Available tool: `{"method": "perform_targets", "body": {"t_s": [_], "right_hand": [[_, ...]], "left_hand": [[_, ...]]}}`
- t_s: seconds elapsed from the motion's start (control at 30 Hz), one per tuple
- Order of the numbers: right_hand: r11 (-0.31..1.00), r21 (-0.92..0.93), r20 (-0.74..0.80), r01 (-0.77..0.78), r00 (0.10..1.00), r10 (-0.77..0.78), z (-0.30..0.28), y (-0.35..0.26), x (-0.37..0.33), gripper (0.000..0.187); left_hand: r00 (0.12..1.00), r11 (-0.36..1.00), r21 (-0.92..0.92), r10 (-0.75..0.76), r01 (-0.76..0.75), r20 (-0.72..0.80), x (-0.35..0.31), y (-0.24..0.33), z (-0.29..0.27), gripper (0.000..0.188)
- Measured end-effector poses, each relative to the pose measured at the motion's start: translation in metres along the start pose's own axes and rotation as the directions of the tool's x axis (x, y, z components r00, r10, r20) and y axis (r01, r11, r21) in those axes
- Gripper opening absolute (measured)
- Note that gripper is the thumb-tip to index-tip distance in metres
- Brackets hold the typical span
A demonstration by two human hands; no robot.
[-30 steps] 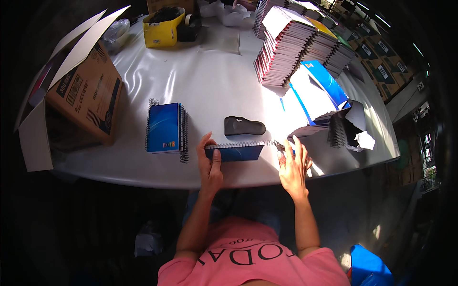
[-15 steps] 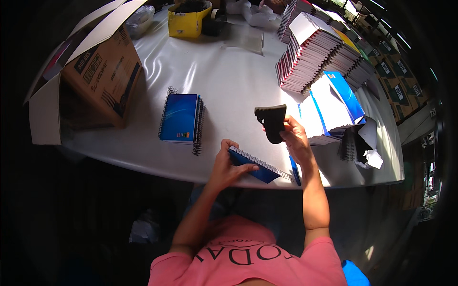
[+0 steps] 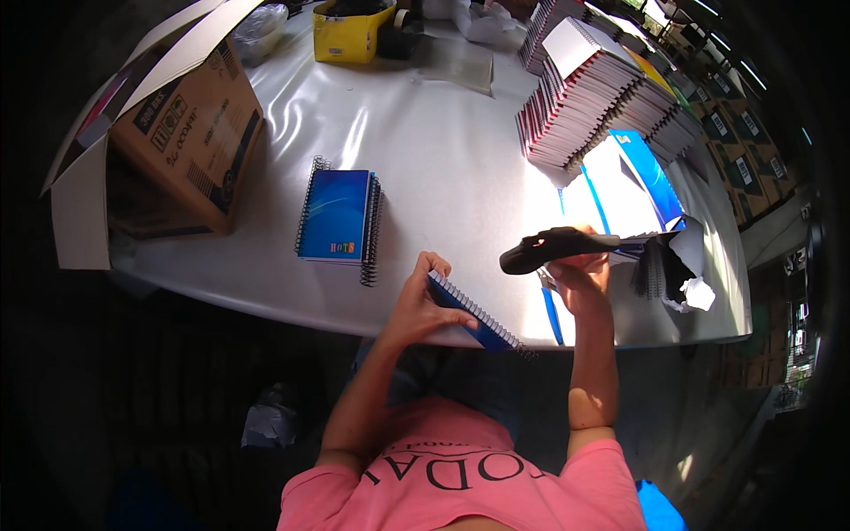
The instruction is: The person assembles notebooks by hand, taking loose pages and covers, aligning them with a metal spiral spine, and using pliers to secure the ends of the wire.
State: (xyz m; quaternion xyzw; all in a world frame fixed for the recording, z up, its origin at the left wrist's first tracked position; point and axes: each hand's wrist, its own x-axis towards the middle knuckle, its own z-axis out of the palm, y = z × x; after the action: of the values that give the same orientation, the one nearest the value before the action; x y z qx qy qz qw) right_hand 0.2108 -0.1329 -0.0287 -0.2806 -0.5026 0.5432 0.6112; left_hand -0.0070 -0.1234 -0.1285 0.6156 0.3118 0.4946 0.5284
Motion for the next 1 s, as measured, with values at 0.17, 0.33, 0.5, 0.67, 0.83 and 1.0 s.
{"method": "perform_targets", "body": {"t_s": [0.17, 0.33, 0.5, 0.67, 0.83, 1.0], "right_hand": [[0.949, -0.176, 0.100, -0.262, 0.954, 0.282, 0.015, 0.039, -0.024, 0.020], [0.980, -0.154, 0.075, -0.123, 0.988, 0.136, 0.014, 0.043, -0.031, 0.020], [0.868, -0.426, -0.014, -0.255, 0.961, 0.275, 0.021, 0.040, -0.026, 0.019], [0.659, -0.732, 0.014, -0.171, 0.964, 0.266, 0.025, 0.042, -0.019, 0.019], [0.704, -0.684, 0.211, 0.188, 0.976, -0.055, 0.048, 0.025, -0.025, 0.017], [0.887, -0.442, 0.125, 0.132, 0.989, -0.085, 0.043, 0.019, -0.023, 0.013]], "left_hand": [[0.995, 0.989, -0.112, -0.092, 0.096, 0.038, -0.001, -0.001, 0.000, 0.079], [0.996, 0.984, -0.158, -0.079, 0.083, 0.033, -0.005, -0.004, 0.001, 0.079], [0.998, 0.970, -0.232, -0.062, 0.068, 0.032, -0.005, 0.000, 0.005, 0.076], [0.996, 0.980, -0.183, -0.070, 0.080, 0.059, -0.003, 0.000, 0.002, 0.077], [0.991, 0.960, -0.247, -0.119, 0.132, 0.067, -0.006, 0.002, 0.004, 0.078], [0.996, 0.997, 0.028, 0.073, -0.074, 0.054, -0.001, -0.007, -0.001, 0.082]]}}
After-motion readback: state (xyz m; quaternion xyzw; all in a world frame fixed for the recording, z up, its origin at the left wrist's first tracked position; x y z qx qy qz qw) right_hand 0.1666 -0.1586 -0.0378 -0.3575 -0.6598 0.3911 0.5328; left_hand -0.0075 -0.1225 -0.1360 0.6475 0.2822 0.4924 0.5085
